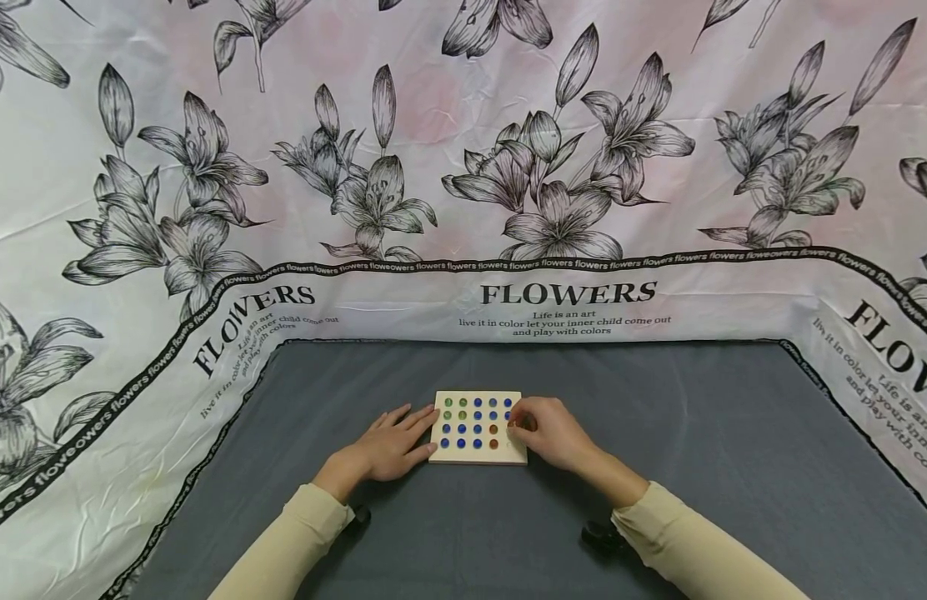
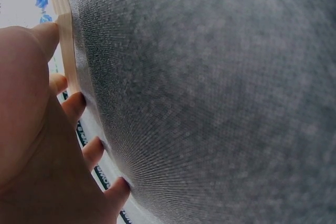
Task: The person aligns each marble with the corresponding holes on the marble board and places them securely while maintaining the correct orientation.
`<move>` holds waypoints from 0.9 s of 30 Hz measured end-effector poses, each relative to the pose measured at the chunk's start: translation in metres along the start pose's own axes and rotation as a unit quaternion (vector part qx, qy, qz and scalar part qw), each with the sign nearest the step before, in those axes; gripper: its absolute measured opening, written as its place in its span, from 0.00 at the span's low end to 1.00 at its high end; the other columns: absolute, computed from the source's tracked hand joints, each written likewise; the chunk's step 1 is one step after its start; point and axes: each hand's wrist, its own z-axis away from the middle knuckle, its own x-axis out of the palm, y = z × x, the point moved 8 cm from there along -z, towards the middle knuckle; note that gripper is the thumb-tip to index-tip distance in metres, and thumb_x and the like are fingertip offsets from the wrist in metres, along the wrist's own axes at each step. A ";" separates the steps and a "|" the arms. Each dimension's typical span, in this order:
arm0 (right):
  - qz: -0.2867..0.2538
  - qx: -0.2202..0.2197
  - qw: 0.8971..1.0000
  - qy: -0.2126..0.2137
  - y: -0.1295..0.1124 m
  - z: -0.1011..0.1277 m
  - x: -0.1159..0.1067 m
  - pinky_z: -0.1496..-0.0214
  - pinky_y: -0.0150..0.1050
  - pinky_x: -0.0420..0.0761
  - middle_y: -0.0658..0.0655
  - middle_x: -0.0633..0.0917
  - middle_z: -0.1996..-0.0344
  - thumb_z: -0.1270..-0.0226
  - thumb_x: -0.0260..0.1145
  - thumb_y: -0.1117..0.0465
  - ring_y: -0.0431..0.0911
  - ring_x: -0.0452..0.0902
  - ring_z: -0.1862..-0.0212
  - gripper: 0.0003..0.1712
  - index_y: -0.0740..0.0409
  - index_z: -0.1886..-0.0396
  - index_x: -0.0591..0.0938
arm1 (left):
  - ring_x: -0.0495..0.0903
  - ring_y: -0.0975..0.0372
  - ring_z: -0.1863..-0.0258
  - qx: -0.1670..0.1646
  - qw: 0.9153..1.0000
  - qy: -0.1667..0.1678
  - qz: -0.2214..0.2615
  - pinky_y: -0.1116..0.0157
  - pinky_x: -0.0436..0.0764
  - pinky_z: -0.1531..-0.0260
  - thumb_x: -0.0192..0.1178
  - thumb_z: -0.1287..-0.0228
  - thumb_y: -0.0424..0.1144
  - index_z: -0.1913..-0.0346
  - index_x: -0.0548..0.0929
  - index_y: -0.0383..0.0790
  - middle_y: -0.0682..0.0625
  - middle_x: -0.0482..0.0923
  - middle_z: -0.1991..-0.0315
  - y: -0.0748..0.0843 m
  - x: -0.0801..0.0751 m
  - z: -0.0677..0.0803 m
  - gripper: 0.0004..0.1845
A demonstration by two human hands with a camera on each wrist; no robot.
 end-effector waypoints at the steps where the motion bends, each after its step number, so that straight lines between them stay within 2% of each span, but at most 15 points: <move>1: 0.003 -0.001 1.000 0.000 0.000 0.000 0.000 0.71 0.33 0.73 0.45 0.83 0.72 0.34 0.73 0.64 0.35 0.70 0.75 0.02 0.54 0.63 0.88 | 0.47 0.43 0.19 0.000 1.000 -0.001 0.000 0.38 0.47 0.24 0.45 0.18 0.57 0.17 0.55 0.50 0.51 0.50 0.17 0.001 -0.001 0.001 0.34; 7: 0.011 -0.011 1.000 -0.003 -0.002 -0.002 0.002 0.69 0.33 0.74 0.46 0.82 0.70 0.36 0.74 0.64 0.36 0.72 0.72 0.02 0.53 0.65 0.88 | 0.47 0.44 0.19 -0.003 1.000 -0.003 -0.009 0.39 0.49 0.24 0.44 0.18 0.58 0.17 0.55 0.51 0.52 0.51 0.17 0.003 -0.003 0.002 0.34; 17: 0.005 -0.051 0.999 -0.004 -0.011 0.002 -0.011 0.71 0.32 0.74 0.49 0.81 0.72 0.36 0.75 0.66 0.36 0.70 0.74 0.06 0.61 0.60 0.89 | 0.47 0.43 0.19 -0.002 1.000 -0.007 -0.005 0.38 0.47 0.24 0.45 0.18 0.56 0.17 0.55 0.49 0.50 0.50 0.17 0.003 0.000 0.001 0.34; 27: 0.005 -0.024 1.000 -0.003 -0.004 0.008 -0.035 0.69 0.35 0.76 0.50 0.83 0.65 0.33 0.73 0.66 0.38 0.73 0.70 0.07 0.61 0.56 0.88 | 0.48 0.44 0.19 -0.005 1.000 -0.002 -0.011 0.39 0.49 0.24 0.45 0.18 0.57 0.17 0.56 0.50 0.52 0.51 0.18 0.004 -0.004 0.002 0.33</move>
